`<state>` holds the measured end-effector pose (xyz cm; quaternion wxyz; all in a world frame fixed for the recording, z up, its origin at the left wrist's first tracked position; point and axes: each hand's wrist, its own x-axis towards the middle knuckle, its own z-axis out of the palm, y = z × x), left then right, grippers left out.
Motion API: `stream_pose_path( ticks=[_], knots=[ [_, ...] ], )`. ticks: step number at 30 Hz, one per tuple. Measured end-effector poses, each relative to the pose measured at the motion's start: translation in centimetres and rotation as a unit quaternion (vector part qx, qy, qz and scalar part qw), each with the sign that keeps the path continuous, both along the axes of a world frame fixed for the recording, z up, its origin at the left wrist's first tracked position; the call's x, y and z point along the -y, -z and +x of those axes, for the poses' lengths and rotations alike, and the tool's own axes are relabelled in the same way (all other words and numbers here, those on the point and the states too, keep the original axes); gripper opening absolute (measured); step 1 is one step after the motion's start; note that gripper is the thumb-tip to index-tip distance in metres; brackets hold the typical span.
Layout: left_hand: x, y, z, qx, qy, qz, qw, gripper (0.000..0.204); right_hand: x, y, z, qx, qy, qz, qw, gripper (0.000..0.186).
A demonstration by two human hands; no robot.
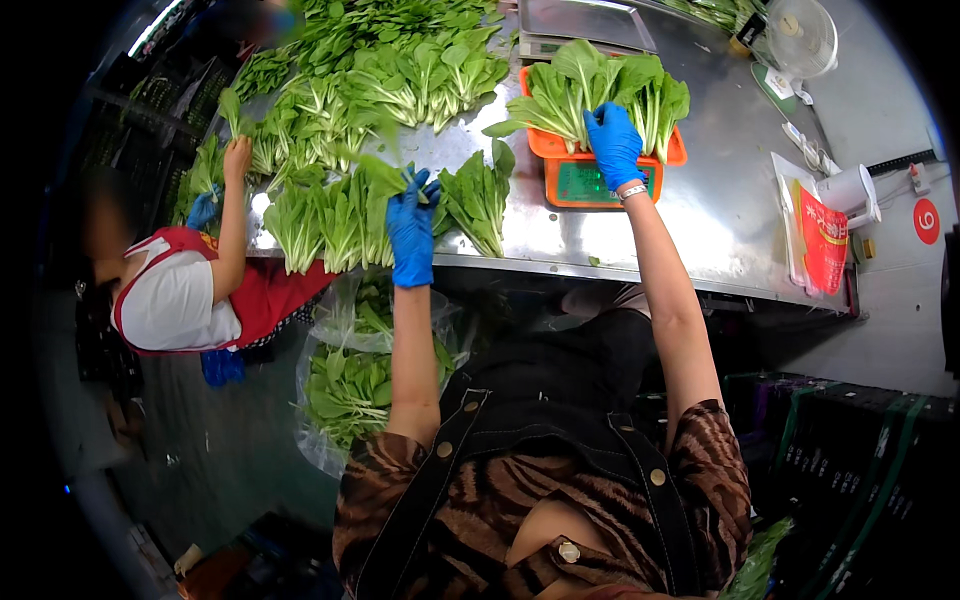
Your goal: The person sorts bunches of green leafy vegetables by hand, weighs them on a scale, and places them into plastic bags on a metal table.
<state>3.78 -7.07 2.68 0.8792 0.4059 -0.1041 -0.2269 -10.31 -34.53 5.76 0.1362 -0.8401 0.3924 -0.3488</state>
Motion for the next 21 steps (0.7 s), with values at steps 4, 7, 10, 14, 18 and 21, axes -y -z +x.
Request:
stream_pose_path(
  ticks=[4,7,10,14,18,21],
  knots=[
    [-3.7,1.5,-1.2,0.004,0.046,0.089,0.995,0.027,0.3,0.0,1.2,-0.050,-0.001,-0.039,0.998,0.024],
    [-4.9,3.8,-2.3,-0.009,0.115,0.166,0.979,0.026,-1.2,-0.6,1.6,0.007,-0.038,0.037,0.999,0.022],
    [-3.5,5.7,-3.7,0.036,0.155,0.268,0.950,0.023,-5.9,1.6,1.3,0.045,-0.169,0.048,0.983,0.020],
    [-1.7,6.1,-5.2,0.250,0.068,0.512,0.819,0.028,-11.9,7.5,1.0,-0.167,-0.187,0.099,0.963,0.036],
    [-0.7,5.9,-4.8,0.364,0.055,0.609,0.703,0.044,-15.0,11.5,1.8,-0.101,-0.142,0.175,0.969,0.033],
    [1.3,4.4,-4.7,0.364,0.118,0.659,0.647,0.052,-15.8,12.0,2.7,-0.031,-0.103,0.322,0.941,0.030]
  ],
)
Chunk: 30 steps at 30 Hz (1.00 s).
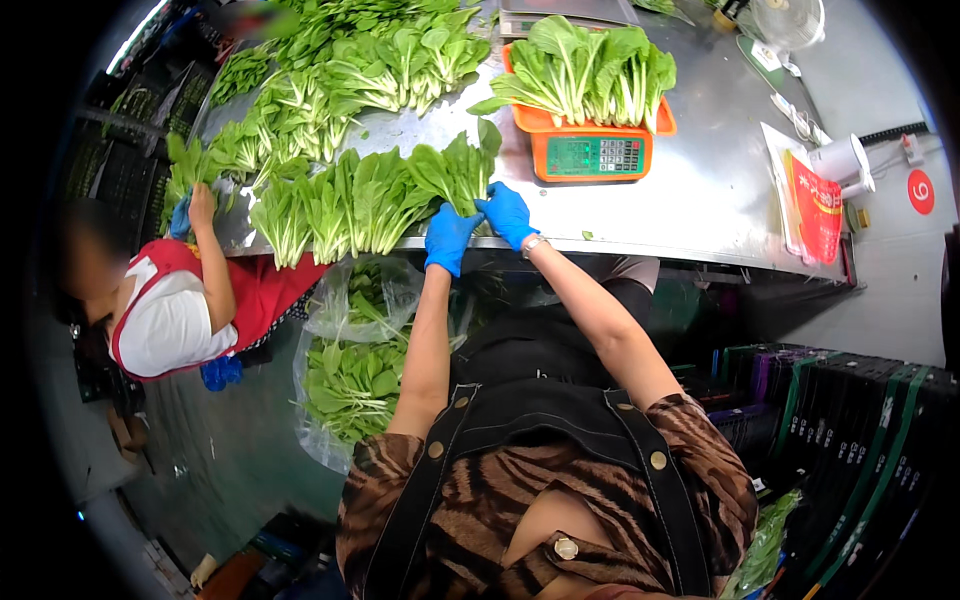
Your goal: The person sorts bunches of green leafy vegetables by hand, weighs them on a scale, and places them into plastic bags on a metal table.
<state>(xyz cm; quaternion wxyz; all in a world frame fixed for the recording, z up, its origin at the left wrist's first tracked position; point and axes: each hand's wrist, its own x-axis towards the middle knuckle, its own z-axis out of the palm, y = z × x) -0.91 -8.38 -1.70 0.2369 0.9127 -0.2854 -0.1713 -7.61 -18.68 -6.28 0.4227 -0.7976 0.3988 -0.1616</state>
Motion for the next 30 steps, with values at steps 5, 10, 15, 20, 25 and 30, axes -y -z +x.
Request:
stream_pose_path(
  ticks=[5,10,15,20,25,30],
  knots=[
    [0.1,5.1,2.6,-0.120,-0.011,-0.130,0.984,0.052,-0.8,-0.6,1.7,0.043,-0.012,0.128,0.991,0.030],
    [-1.6,0.8,1.7,-0.442,-0.010,-0.317,0.839,0.039,1.4,-1.1,0.2,0.148,-0.043,0.348,0.925,0.024],
    [-4.4,-0.2,2.1,-0.620,-0.047,-0.387,0.681,0.031,1.3,-3.7,-2.7,0.199,-0.055,0.406,0.890,0.015],
    [-4.9,0.2,1.5,-0.634,-0.035,-0.430,0.641,0.031,1.3,-2.1,-3.9,0.203,-0.049,0.419,0.884,0.016],
    [-4.0,0.7,0.4,-0.602,-0.085,-0.400,0.685,0.029,-0.6,-3.0,-3.5,0.184,-0.051,0.373,0.908,0.021],
    [-3.2,0.9,0.0,-0.551,-0.113,-0.385,0.732,0.024,-1.8,-2.6,-2.7,0.201,-0.042,0.251,0.946,0.023]
  ],
)
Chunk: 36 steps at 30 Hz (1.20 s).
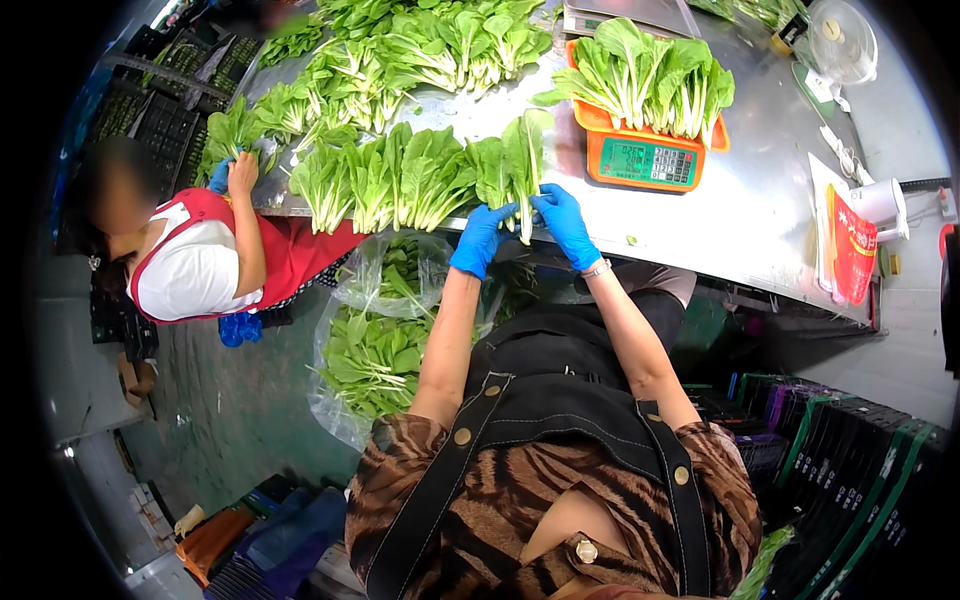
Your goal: The person sorts bunches of green leafy vegetables by hand, weighs them on a scale, and places them into plastic bags on a metal table.
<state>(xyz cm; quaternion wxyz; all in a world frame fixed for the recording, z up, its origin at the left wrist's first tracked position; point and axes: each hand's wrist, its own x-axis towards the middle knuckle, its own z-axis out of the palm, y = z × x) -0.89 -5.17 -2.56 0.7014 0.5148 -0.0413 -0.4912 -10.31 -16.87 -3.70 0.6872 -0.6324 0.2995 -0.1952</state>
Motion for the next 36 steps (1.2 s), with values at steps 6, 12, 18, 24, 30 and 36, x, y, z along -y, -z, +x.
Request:
stream_pose_path(
  ticks=[6,12,18,24,30,36],
  knots=[
    [-0.4,-0.2,-1.4,-0.091,0.018,-0.052,0.994,0.030,-0.3,0.1,-0.9,-0.012,0.067,0.021,0.997,0.020],
    [-0.4,-0.9,-2.3,-0.111,0.036,-0.047,0.992,0.031,-0.9,-0.2,-0.1,0.017,0.091,0.012,0.996,0.020],
    [0.1,-0.4,-2.0,-0.116,-0.018,-0.101,0.988,0.031,0.1,0.1,-1.5,-0.044,0.088,-0.123,0.988,0.020],
    [0.5,1.9,-2.4,-0.073,-0.066,-0.069,0.993,0.024,-3.7,-1.5,-2.0,-0.168,0.020,-0.393,0.904,0.021],
    [0.8,1.1,-2.2,-0.049,-0.063,-0.104,0.991,0.028,-4.1,-2.6,-1.6,-0.149,-0.014,-0.453,0.879,0.022],
    [1.0,1.5,-0.5,0.159,-0.125,-0.019,0.979,0.033,-2.5,-2.6,-1.2,-0.055,-0.078,-0.397,0.913,0.031]
  ],
)
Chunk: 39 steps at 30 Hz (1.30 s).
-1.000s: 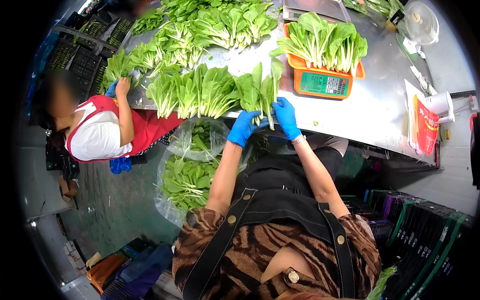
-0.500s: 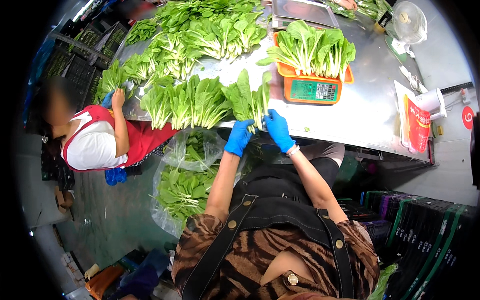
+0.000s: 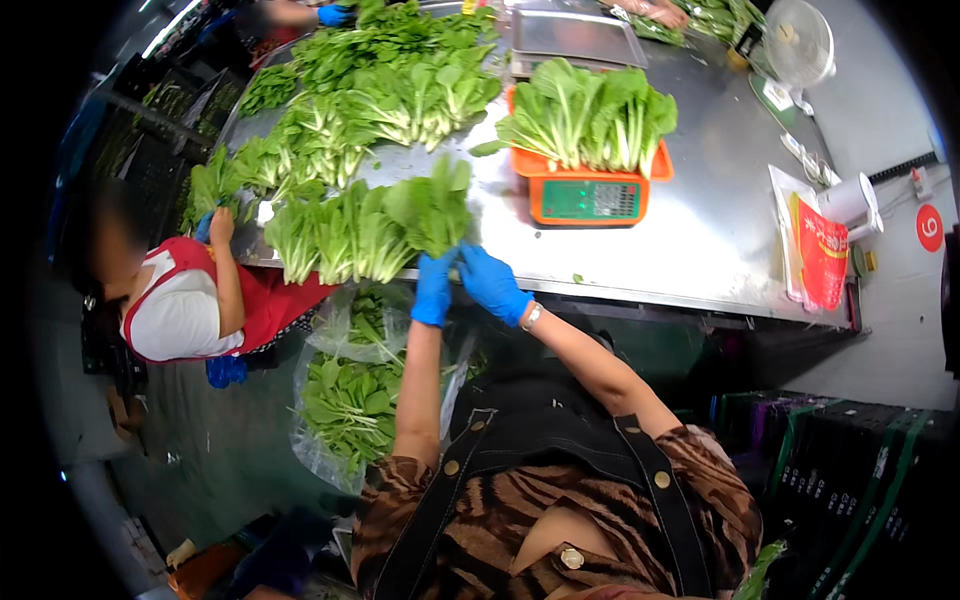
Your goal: The person sorts bunches of green leafy vegetables by hand, weighs them on a scale, and places them into plastic bags on a metal table.
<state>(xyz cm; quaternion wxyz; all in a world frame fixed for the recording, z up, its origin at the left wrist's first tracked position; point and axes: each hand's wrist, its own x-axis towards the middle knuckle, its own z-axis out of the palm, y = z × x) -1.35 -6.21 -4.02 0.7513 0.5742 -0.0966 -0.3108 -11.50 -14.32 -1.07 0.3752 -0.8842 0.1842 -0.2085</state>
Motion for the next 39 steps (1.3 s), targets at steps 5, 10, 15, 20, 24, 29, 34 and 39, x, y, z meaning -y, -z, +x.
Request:
stream_pose_path(
  ticks=[5,10,15,20,24,29,34,39],
  knots=[
    [0.4,-0.2,0.3,0.483,-0.148,0.329,0.798,0.044,7.2,-0.4,-6.3,0.119,0.034,0.161,0.979,0.025],
    [0.7,-0.3,0.5,0.424,-0.013,0.554,0.716,0.052,24.5,2.6,-22.8,0.219,0.306,0.039,0.926,0.025],
    [2.5,0.6,0.2,0.521,0.034,0.519,0.677,0.073,37.4,-1.5,-39.4,-0.247,0.569,-0.201,0.758,0.058],
    [2.8,-1.5,-2.2,0.418,0.029,0.625,0.658,0.064,43.3,2.4,-43.5,-0.324,0.562,-0.228,0.726,0.072],
    [1.1,-1.4,-3.1,0.473,-0.077,0.555,0.680,0.054,43.5,-0.4,-41.2,-0.267,0.572,-0.316,0.708,0.070],
    [8.2,-1.8,-2.3,0.338,-0.169,0.283,0.882,0.034,46.7,1.5,-48.0,-0.189,0.599,-0.193,0.754,0.070],
    [12.9,-5.7,-4.0,0.164,-0.166,0.170,0.957,0.025,46.2,-3.7,-47.5,-0.179,0.520,-0.152,0.822,0.029],
    [20.1,-8.7,-3.4,0.185,-0.187,0.237,0.935,0.030,42.2,-3.0,-38.0,0.041,0.294,-0.128,0.946,0.021]
  ],
)
